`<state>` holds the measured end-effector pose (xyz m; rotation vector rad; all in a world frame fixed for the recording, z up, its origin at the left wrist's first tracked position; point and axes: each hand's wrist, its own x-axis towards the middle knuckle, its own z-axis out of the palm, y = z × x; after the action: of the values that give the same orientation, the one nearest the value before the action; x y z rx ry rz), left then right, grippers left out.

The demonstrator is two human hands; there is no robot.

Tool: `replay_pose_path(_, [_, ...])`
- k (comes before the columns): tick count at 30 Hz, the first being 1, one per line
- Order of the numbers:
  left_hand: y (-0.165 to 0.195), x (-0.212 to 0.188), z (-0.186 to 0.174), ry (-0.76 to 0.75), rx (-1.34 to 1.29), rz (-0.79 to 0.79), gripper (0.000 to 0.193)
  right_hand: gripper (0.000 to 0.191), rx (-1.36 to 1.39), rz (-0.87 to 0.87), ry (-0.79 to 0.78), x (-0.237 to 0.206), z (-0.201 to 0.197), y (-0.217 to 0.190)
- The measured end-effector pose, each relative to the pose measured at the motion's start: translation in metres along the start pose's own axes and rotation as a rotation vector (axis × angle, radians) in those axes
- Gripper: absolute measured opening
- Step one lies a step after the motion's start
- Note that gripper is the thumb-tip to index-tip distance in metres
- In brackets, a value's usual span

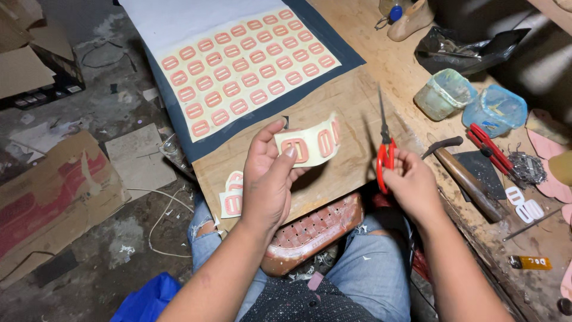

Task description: The person sits at a cluttered workbench and uses red-handled scissors to cut printed sticker shapes out of a large sheet, trimming around each shape one at a time and setting the cut pieces on the bench. They then fold and set aside the leftover white backing sheet and continue cutting more shapes from a remaining strip.

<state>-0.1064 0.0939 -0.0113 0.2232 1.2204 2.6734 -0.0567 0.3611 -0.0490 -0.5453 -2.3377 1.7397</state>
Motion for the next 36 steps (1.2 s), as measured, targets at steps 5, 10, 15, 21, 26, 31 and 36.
replay_pose_path(5, [-0.037,-0.015,-0.027,0.364,0.279,-0.235,0.044,0.045,0.227,0.297,-0.157,-0.081,0.001,0.045])
replay_pose_path(10, [-0.058,-0.028,-0.049,0.397,0.413,-0.255,0.039,0.041,0.039,0.226,-0.547,-0.135,0.022,0.089])
replay_pose_path(15, [-0.060,-0.028,-0.047,0.449,0.247,-0.261,0.037,0.036,0.326,0.330,-0.723,-0.142,0.049,0.107])
replay_pose_path(21, [-0.062,-0.041,-0.040,0.492,0.272,-0.304,0.036,0.040,0.336,0.419,-0.650,-0.121,0.082,0.097])
replay_pose_path(26, [-0.059,-0.045,-0.042,0.506,0.248,-0.296,0.035,0.040,0.330,0.381,-0.652,-0.116,0.092,0.089])
replay_pose_path(31, [-0.056,-0.048,-0.042,0.565,0.232,-0.423,0.037,0.040,0.342,0.385,-0.650,-0.117,0.095,0.091])
replay_pose_path(36, [-0.057,-0.050,-0.043,0.560,0.219,-0.418,0.038,0.037,0.359,0.400,-0.628,-0.118,0.094,0.097])
